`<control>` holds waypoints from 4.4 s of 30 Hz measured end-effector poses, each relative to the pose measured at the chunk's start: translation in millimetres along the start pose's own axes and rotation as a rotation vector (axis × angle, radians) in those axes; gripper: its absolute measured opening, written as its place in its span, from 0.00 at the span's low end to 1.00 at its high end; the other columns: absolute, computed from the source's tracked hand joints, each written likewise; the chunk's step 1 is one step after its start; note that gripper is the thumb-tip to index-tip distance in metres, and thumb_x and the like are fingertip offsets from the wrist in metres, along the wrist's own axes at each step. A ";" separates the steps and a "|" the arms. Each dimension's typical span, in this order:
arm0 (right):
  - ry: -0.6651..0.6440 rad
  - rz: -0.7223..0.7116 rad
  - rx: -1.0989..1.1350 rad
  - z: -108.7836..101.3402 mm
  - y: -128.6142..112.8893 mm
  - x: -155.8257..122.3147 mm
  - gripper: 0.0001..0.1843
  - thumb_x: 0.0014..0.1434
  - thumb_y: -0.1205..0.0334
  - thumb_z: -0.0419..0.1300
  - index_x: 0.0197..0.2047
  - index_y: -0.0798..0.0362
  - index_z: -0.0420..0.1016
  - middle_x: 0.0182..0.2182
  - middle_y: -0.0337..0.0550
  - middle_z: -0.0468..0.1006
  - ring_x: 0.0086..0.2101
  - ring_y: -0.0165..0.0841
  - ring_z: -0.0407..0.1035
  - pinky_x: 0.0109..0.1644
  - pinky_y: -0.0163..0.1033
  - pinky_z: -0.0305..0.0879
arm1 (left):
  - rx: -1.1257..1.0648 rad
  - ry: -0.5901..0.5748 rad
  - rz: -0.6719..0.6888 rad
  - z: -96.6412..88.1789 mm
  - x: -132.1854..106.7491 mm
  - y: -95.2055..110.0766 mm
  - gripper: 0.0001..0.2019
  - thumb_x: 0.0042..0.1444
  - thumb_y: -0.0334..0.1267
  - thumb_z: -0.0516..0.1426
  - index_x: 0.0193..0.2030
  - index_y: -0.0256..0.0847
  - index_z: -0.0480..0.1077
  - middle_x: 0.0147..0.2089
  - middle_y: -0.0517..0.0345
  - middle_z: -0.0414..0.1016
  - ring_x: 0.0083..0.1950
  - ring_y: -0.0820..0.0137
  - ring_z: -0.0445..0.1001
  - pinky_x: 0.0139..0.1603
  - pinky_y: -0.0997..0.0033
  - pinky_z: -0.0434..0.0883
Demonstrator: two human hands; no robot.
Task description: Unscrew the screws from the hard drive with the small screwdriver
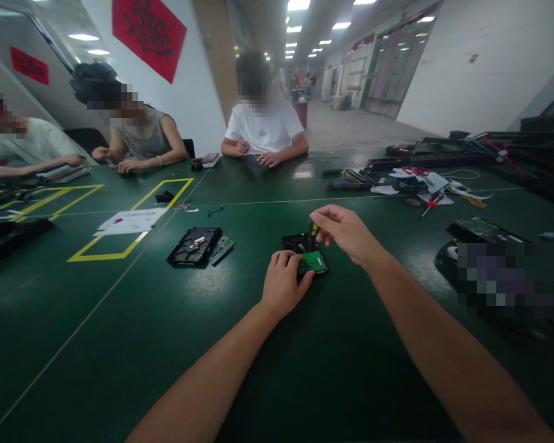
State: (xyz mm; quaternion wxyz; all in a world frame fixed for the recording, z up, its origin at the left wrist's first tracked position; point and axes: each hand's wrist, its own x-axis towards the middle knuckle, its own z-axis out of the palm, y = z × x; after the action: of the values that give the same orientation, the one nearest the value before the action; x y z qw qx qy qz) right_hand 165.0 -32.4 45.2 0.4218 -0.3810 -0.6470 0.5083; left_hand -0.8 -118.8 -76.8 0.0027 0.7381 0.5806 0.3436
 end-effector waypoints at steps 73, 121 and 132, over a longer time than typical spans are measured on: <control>0.035 0.029 0.066 -2.2 0.1 1.2 0.07 0.64 0.58 0.66 0.41 0.51 0.84 0.28 0.40 0.79 0.25 0.28 0.72 0.26 0.30 0.67 | 0.027 0.021 -0.001 1.0 -1.6 0.8 0.17 0.65 0.46 0.64 0.57 0.44 0.73 0.57 0.45 0.71 0.63 0.49 0.69 0.63 0.43 0.74; 0.027 0.025 0.042 1.1 -2.1 -2.6 0.11 0.62 0.59 0.71 0.40 0.53 0.73 0.33 0.41 0.80 0.22 0.26 0.73 0.18 0.29 0.62 | 0.001 -0.026 0.076 3.6 -3.3 -3.0 0.17 0.67 0.42 0.62 0.60 0.45 0.77 0.65 0.44 0.71 0.69 0.49 0.66 0.68 0.41 0.72; -0.025 -0.010 0.031 0.3 -3.7 -3.0 0.09 0.63 0.56 0.69 0.40 0.54 0.81 0.29 0.38 0.77 0.25 0.26 0.71 0.24 0.29 0.66 | -0.007 -0.022 0.084 5.4 -3.7 -5.6 0.17 0.67 0.42 0.62 0.61 0.45 0.76 0.65 0.44 0.71 0.68 0.49 0.67 0.68 0.41 0.72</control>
State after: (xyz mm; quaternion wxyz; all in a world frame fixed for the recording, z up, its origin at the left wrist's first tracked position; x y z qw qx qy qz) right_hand 165.5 -36.0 48.3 0.4220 -0.3646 -0.6462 0.5209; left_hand -3.2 -117.9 -85.0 -0.0027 0.7655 0.5478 0.3375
